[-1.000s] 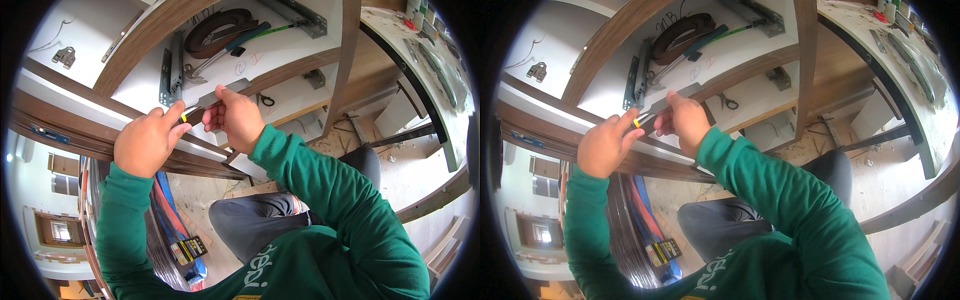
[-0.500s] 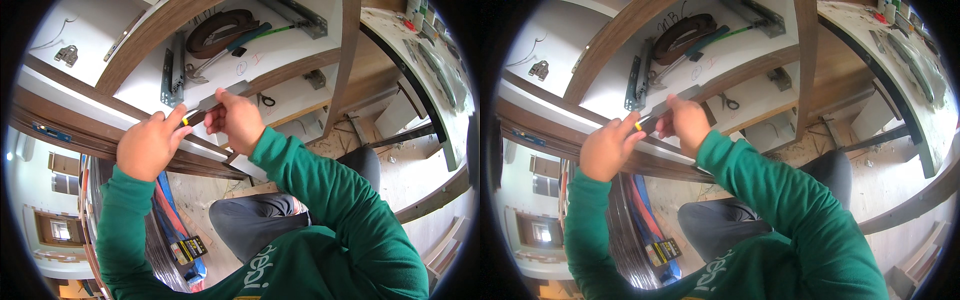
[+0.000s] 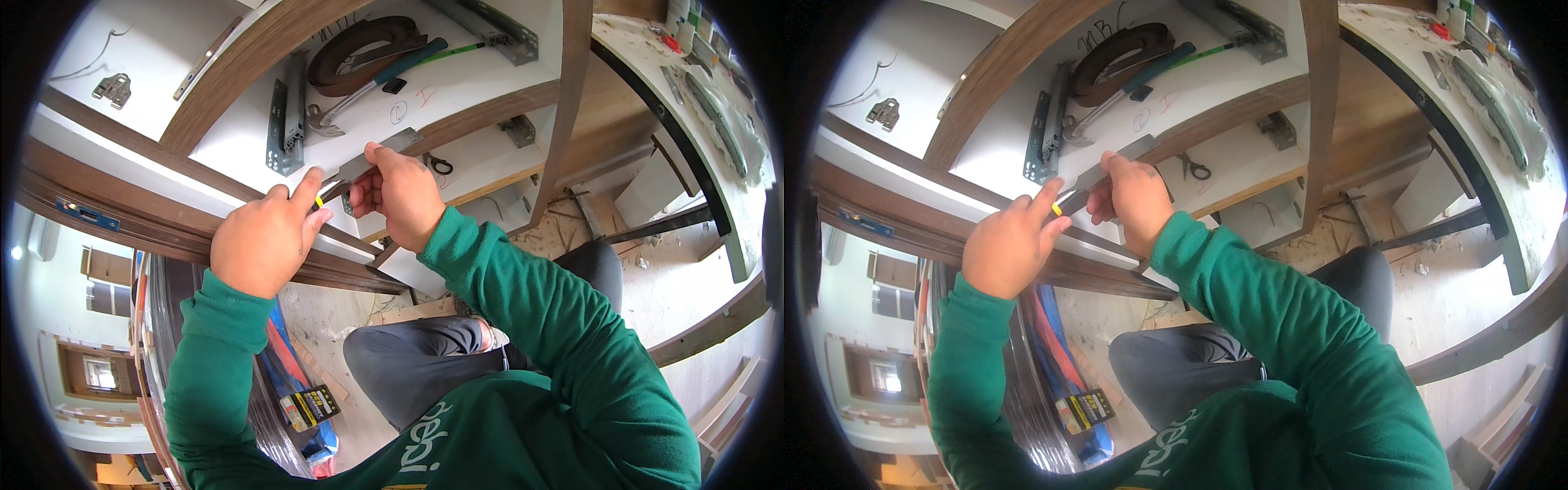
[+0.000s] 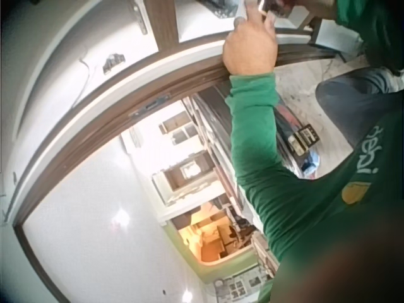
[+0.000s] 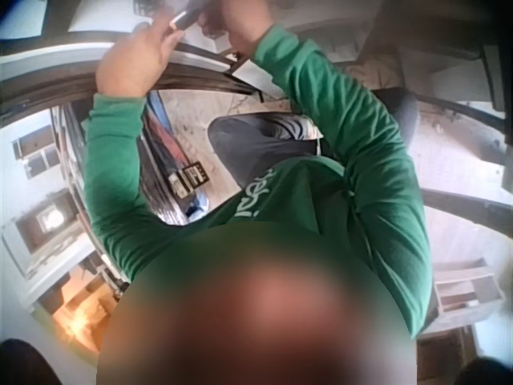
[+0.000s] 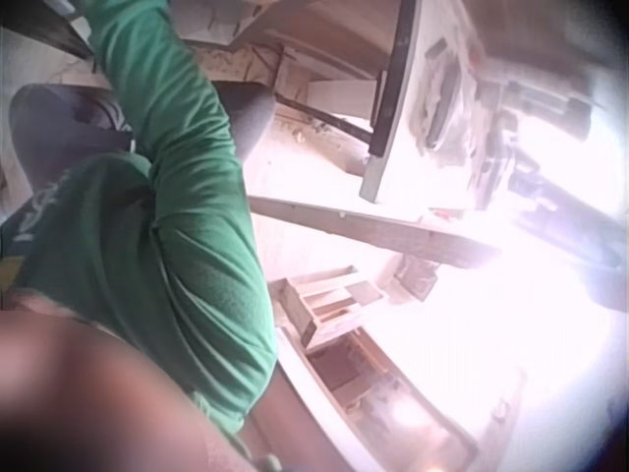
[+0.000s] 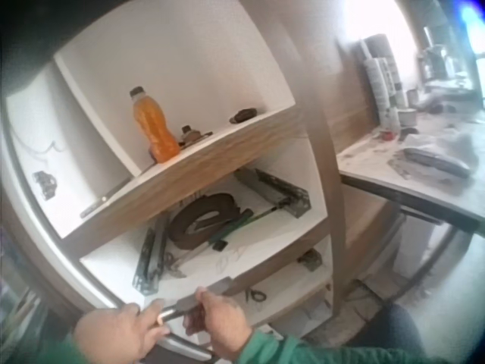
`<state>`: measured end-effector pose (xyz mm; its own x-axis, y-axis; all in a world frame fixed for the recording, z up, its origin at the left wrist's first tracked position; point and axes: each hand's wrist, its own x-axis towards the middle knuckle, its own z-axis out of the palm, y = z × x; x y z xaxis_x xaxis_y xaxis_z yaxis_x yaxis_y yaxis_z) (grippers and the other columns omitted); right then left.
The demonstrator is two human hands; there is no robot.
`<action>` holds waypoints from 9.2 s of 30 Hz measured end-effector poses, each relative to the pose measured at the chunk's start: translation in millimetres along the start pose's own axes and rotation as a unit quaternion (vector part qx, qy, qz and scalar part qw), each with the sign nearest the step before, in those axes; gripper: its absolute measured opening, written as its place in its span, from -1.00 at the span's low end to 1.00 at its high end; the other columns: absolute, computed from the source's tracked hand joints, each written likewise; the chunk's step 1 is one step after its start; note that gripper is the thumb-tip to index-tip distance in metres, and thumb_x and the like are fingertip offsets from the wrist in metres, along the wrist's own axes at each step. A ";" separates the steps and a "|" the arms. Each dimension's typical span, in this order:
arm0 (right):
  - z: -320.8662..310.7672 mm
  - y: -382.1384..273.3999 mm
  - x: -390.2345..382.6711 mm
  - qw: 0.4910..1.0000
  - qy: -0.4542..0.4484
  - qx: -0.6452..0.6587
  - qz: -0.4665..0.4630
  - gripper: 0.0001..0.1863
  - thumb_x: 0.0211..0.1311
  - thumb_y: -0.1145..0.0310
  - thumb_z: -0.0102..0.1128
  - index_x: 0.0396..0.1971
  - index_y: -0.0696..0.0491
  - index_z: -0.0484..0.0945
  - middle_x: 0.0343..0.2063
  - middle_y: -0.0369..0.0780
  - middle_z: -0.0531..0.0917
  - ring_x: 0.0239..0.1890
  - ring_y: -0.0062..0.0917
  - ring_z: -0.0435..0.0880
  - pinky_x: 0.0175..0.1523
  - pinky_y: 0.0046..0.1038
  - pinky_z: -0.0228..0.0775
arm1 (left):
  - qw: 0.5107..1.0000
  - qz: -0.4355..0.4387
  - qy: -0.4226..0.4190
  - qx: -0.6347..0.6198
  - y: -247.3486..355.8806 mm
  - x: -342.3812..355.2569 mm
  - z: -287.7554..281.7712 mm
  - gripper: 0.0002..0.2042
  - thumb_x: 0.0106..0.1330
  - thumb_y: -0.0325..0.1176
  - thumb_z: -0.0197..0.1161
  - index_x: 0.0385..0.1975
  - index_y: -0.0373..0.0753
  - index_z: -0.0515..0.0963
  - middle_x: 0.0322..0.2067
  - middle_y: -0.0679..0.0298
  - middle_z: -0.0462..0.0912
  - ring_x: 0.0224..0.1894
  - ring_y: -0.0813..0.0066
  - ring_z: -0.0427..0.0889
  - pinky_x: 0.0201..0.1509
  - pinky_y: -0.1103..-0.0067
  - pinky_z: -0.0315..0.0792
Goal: The person installs metal hinges on a wooden cabinet door using a screwdriver. They position each hinge, align it with pre-drilled holes, and tighten the screws. The person repeats this process for multiple hinges on the door.
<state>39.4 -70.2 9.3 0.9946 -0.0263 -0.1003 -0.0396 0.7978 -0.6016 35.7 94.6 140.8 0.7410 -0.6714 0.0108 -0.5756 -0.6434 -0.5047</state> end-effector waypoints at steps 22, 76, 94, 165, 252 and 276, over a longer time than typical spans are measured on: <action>-13.1 -5.3 10.7 0.990 0.022 -0.124 -0.069 -0.59 0.62 0.16 -0.11 -0.17 0.23 0.56 -0.43 -0.10 0.76 -0.30 -0.49 0.72 0.01 -0.43 0.41 | 0.998 0.053 -0.033 -0.002 -1.7 23.4 -3.3 -0.42 0.58 -0.07 0.14 0.56 0.46 0.20 -0.29 0.02 0.62 -0.37 -0.07 0.73 -0.27 0.15 0.64; -20.5 -13.9 -6.8 0.985 0.053 -0.113 -0.115 -0.59 0.57 0.19 -0.05 -0.39 0.17 0.60 -0.50 -0.15 0.74 -0.44 -0.57 0.49 -0.14 -0.46 0.37 | 0.999 0.043 -0.016 0.013 15.5 28.8 -13.0 -0.47 0.59 -0.14 0.11 0.51 0.46 0.31 -0.34 0.07 0.64 -0.43 -0.05 0.71 -0.35 0.12 0.61; -18.6 -16.4 6.8 0.991 0.050 -0.047 -0.115 -0.60 0.60 0.22 0.00 -0.31 0.26 0.60 -0.40 -0.07 0.72 -0.41 -0.44 0.69 -0.09 -0.41 0.50 | 0.999 0.026 0.020 -0.013 22.9 33.2 1.9 -0.46 0.59 -0.16 0.12 0.53 0.38 0.30 -0.38 0.07 0.60 -0.44 -0.06 0.69 -0.33 0.13 0.60; -24.5 -13.4 -0.7 0.994 0.033 -0.034 -0.096 -0.62 0.63 0.25 -0.07 -0.31 0.24 0.56 -0.40 -0.10 0.70 -0.35 -0.39 0.72 -0.04 -0.35 0.53 | 0.999 0.043 0.020 0.026 21.0 29.9 -2.8 -0.42 0.54 -0.18 0.19 0.52 0.46 0.29 -0.37 0.08 0.60 -0.47 -0.01 0.70 -0.39 0.17 0.60; -17.2 -12.5 -0.3 0.991 0.069 -0.021 -0.113 -0.68 0.62 0.28 -0.03 -0.25 0.24 0.55 -0.41 -0.09 0.69 -0.35 -0.37 0.74 -0.07 -0.30 0.61 | 0.999 0.028 0.034 -0.012 19.6 24.9 11.0 -0.47 0.58 -0.11 0.13 0.52 0.46 0.30 -0.34 0.14 0.62 -0.40 0.05 0.74 -0.29 0.19 0.65; -37.5 -12.0 3.1 0.988 0.021 -0.021 -0.154 -0.66 0.58 0.28 0.00 -0.21 0.31 0.55 -0.32 -0.07 0.67 -0.30 -0.36 0.72 -0.02 -0.34 0.56 | 0.999 0.027 0.017 -0.004 32.5 27.1 -7.9 -0.54 0.61 -0.10 0.07 0.47 0.40 0.38 -0.37 0.08 0.65 -0.40 -0.02 0.74 -0.30 0.16 0.62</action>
<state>39.4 -102.4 -13.5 0.9553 -0.2895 0.0597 0.2590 0.7222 -0.6413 34.4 52.6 131.6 0.6965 -0.7175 0.0129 -0.6174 -0.6083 -0.4988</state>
